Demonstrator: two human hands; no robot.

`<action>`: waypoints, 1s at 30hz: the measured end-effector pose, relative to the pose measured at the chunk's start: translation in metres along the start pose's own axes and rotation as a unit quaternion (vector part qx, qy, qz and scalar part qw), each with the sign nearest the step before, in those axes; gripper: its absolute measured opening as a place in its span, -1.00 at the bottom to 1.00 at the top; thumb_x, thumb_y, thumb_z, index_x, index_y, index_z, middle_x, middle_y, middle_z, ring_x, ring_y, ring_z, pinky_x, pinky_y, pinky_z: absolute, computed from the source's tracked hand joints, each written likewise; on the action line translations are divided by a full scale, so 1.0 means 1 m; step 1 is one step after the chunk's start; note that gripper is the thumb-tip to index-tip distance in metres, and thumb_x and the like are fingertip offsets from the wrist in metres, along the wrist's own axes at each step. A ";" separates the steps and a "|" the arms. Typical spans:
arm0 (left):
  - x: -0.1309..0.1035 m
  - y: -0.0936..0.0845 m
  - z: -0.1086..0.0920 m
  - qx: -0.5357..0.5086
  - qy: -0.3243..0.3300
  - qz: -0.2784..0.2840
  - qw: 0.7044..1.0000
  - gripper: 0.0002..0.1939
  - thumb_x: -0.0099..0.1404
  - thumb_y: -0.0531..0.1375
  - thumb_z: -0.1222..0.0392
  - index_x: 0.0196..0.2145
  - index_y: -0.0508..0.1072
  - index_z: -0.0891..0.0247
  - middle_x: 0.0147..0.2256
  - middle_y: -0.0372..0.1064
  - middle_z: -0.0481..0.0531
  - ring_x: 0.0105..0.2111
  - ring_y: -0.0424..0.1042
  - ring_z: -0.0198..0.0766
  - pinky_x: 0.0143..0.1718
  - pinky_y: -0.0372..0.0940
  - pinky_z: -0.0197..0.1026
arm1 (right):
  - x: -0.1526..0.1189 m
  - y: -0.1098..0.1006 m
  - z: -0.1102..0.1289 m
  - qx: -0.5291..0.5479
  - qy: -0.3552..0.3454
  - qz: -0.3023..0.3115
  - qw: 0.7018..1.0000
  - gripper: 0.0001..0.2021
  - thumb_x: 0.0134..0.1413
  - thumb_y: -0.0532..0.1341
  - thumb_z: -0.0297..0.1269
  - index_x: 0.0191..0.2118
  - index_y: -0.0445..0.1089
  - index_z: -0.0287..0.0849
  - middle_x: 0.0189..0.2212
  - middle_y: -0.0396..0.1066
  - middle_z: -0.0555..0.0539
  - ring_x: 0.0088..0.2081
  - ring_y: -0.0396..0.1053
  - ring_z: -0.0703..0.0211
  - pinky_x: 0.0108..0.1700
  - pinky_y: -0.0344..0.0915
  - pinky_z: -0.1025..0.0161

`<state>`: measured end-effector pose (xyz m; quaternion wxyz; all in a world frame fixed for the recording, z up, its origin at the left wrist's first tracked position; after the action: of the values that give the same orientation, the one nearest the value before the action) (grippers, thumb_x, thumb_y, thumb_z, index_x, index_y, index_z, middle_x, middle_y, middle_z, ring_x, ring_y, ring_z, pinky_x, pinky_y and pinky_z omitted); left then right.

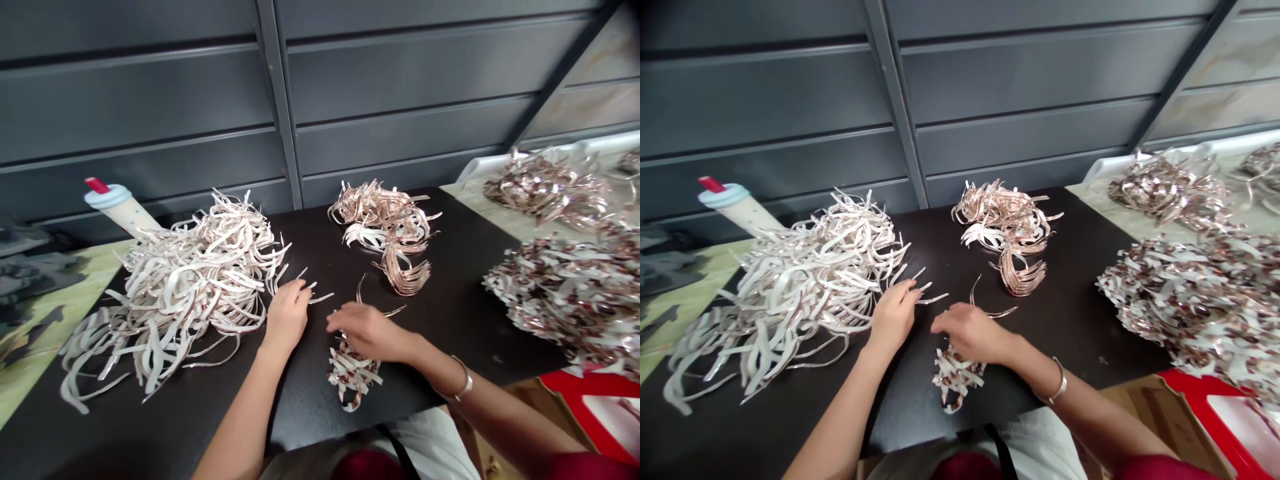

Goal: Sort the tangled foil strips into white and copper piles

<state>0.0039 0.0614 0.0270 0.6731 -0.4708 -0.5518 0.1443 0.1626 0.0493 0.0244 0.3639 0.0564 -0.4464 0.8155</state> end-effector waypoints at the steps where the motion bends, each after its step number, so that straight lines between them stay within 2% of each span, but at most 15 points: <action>1: 0.002 0.009 0.003 0.006 -0.018 0.047 0.999 -0.74 0.28 0.01 0.42 -0.20 0.46 0.33 -0.13 0.42 0.25 -0.08 0.41 -0.04 -0.04 0.31 0.04 | -0.005 0.013 0.011 -0.043 -0.026 0.051 0.997 -0.75 0.07 0.04 -0.50 -0.16 0.37 -0.17 -0.24 0.51 -0.14 -0.11 0.44 0.10 -0.02 0.31 0.08; 3: 0.002 0.022 0.005 0.008 -0.040 0.117 0.992 -0.71 0.29 0.03 0.37 -0.06 0.40 0.32 -0.11 0.39 0.24 -0.06 0.38 -0.02 0.03 0.21 0.13 | -0.017 0.032 0.026 -0.105 -0.048 0.118 0.986 -0.78 0.17 0.07 -0.36 -0.10 0.36 -0.16 -0.13 0.48 -0.17 0.05 0.33 0.04 0.08 0.21 0.00; 5: 0.001 0.029 0.006 0.013 -0.051 0.156 0.986 -0.65 0.29 0.07 0.31 0.03 0.33 0.31 -0.11 0.37 0.22 -0.06 0.36 -0.01 0.06 0.15 0.16 | -0.030 0.039 0.035 -0.135 -0.039 0.143 0.980 -0.68 0.18 0.10 -0.17 0.02 0.31 -0.13 0.03 0.38 -0.18 0.19 0.14 -0.06 0.16 0.06 -0.11; 7: -0.002 0.032 0.010 0.033 -0.058 0.174 0.982 -0.63 0.29 0.06 0.29 0.05 0.30 0.32 -0.12 0.37 0.23 -0.07 0.35 0.00 0.05 0.14 0.15 | -0.041 0.035 0.041 -0.141 -0.036 0.140 0.979 -0.50 0.12 0.12 0.04 0.13 0.22 -0.08 0.14 0.25 -0.19 0.27 -0.04 -0.15 0.19 -0.05 -0.20; 9: -0.005 0.032 0.016 0.057 -0.064 0.178 0.980 -0.60 0.28 0.02 0.34 0.07 0.28 0.35 -0.16 0.39 0.24 -0.10 0.36 0.01 0.05 0.13 0.14 | -0.048 0.019 0.041 -0.137 -0.030 0.101 0.985 -0.42 0.11 0.08 0.12 0.17 0.18 -0.07 0.16 0.22 -0.20 0.27 -0.07 -0.18 0.19 -0.08 -0.23; 12: -0.009 0.030 0.029 0.097 -0.086 0.167 0.977 -0.53 0.22 -0.04 0.46 0.10 0.25 0.39 -0.19 0.41 0.26 -0.12 0.37 0.02 0.07 0.09 0.18 | -0.058 -0.021 0.018 -0.140 0.032 -0.046 0.989 -0.62 0.25 0.03 -0.13 0.12 0.24 -0.11 0.01 0.37 -0.21 0.12 0.22 -0.04 0.14 0.12 -0.09; 14: -0.011 0.027 0.036 0.115 -0.104 0.164 0.974 -0.48 0.16 -0.06 0.51 0.09 0.25 0.40 -0.14 0.39 0.29 -0.07 0.36 0.04 0.08 0.05 0.22 | -0.071 -0.047 -0.009 -0.172 0.100 -0.154 0.968 -0.72 0.24 0.03 -0.34 0.01 0.34 -0.09 -0.17 0.44 -0.17 -0.09 0.37 0.03 -0.04 0.32 0.04; 15: -0.012 0.025 0.037 0.117 -0.111 0.166 0.973 -0.45 0.13 -0.07 0.53 0.10 0.24 0.41 -0.09 0.37 0.32 -0.03 0.33 0.05 0.09 0.03 0.24 | -0.079 -0.056 -0.023 -0.205 0.127 -0.172 0.955 -0.74 0.22 0.04 -0.36 -0.04 0.38 -0.10 -0.21 0.43 -0.17 -0.16 0.38 0.03 -0.11 0.35 0.04; 17: -0.013 0.022 0.035 0.103 -0.117 0.170 0.973 -0.38 0.08 -0.07 0.57 0.12 0.21 0.40 0.00 0.31 0.34 0.08 0.24 0.06 0.11 -0.02 0.28 | -0.091 -0.064 -0.048 -0.258 0.163 -0.160 0.939 -0.78 0.16 0.10 -0.35 -0.11 0.42 -0.13 -0.23 0.39 -0.19 -0.20 0.36 -0.01 -0.18 0.37 0.01; 20: -0.011 0.016 0.025 0.050 -0.117 0.168 0.978 -0.30 0.00 -0.07 0.59 0.13 0.19 0.32 0.08 0.23 0.29 0.19 0.08 0.09 0.12 -0.12 0.39 | -0.100 -0.063 -0.069 -0.272 0.187 -0.103 0.939 -0.82 0.11 0.15 -0.34 -0.18 0.44 -0.14 -0.28 0.35 -0.16 -0.25 0.35 0.02 -0.24 0.38 0.07; 23: -0.004 0.005 0.011 -0.027 -0.118 0.116 0.986 -0.33 -0.01 -0.02 0.55 0.10 0.24 0.27 0.12 0.18 0.24 0.20 0.05 0.10 0.13 -0.11 0.37 | -0.093 -0.061 -0.068 -0.237 0.202 -0.087 0.946 -0.87 0.11 0.14 -0.36 -0.36 0.44 -0.13 -0.30 0.35 -0.12 -0.26 0.35 0.06 -0.23 0.35 0.11; 25: 0.001 -0.002 0.003 -0.113 -0.135 0.058 0.983 -0.49 0.09 0.02 0.48 0.01 0.31 0.27 0.05 0.23 0.23 0.12 0.18 0.01 0.12 0.06 0.20 | -0.081 -0.061 -0.058 -0.174 0.209 -0.103 0.957 -0.86 0.12 0.13 -0.36 -0.42 0.40 -0.15 -0.32 0.38 -0.10 -0.25 0.36 0.09 -0.20 0.34 0.14; 27: 0.002 -0.003 -0.003 -0.232 -0.178 0.043 0.955 -0.72 0.19 0.06 0.32 -0.13 0.39 0.28 -0.14 0.35 0.17 -0.12 0.38 -0.13 -0.08 0.29 -0.03 | -0.066 -0.060 -0.047 -0.085 0.226 -0.124 0.963 -0.87 0.13 0.13 -0.35 -0.40 0.37 -0.16 -0.39 0.41 -0.06 -0.32 0.38 0.16 -0.23 0.33 0.21; 28: 0.001 0.001 -0.006 -0.300 -0.206 0.061 0.929 -0.80 0.21 0.09 0.23 -0.21 0.41 0.28 -0.26 0.37 0.11 -0.27 0.41 -0.20 -0.24 0.34 -0.14 | -0.058 -0.059 -0.042 -0.044 0.240 -0.132 0.961 -0.89 0.13 0.13 -0.34 -0.38 0.37 -0.16 -0.42 0.41 -0.03 -0.37 0.38 0.18 -0.28 0.32 0.25; 30: -0.002 0.011 -0.014 -0.443 -0.267 0.130 0.846 -0.76 0.21 0.13 0.05 -0.36 0.41 0.30 -0.47 0.34 0.00 -0.52 0.34 -0.34 -0.51 0.27 -0.30 | -0.042 -0.055 -0.033 0.017 0.251 -0.148 0.956 -0.89 0.13 0.13 -0.33 -0.38 0.37 -0.18 -0.46 0.41 -0.01 -0.40 0.37 0.21 -0.33 0.30 0.30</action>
<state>0.0195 0.0587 0.0172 0.1945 -0.7300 -0.6489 0.0909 0.2358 0.0703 0.0254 0.5796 -0.0787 -0.3133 0.7481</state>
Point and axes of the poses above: each hand's wrist, its own x-axis towards the middle knuckle, its own y-axis out of the palm, z = x × y, the point moved 5 cm from there along x, towards the middle knuckle
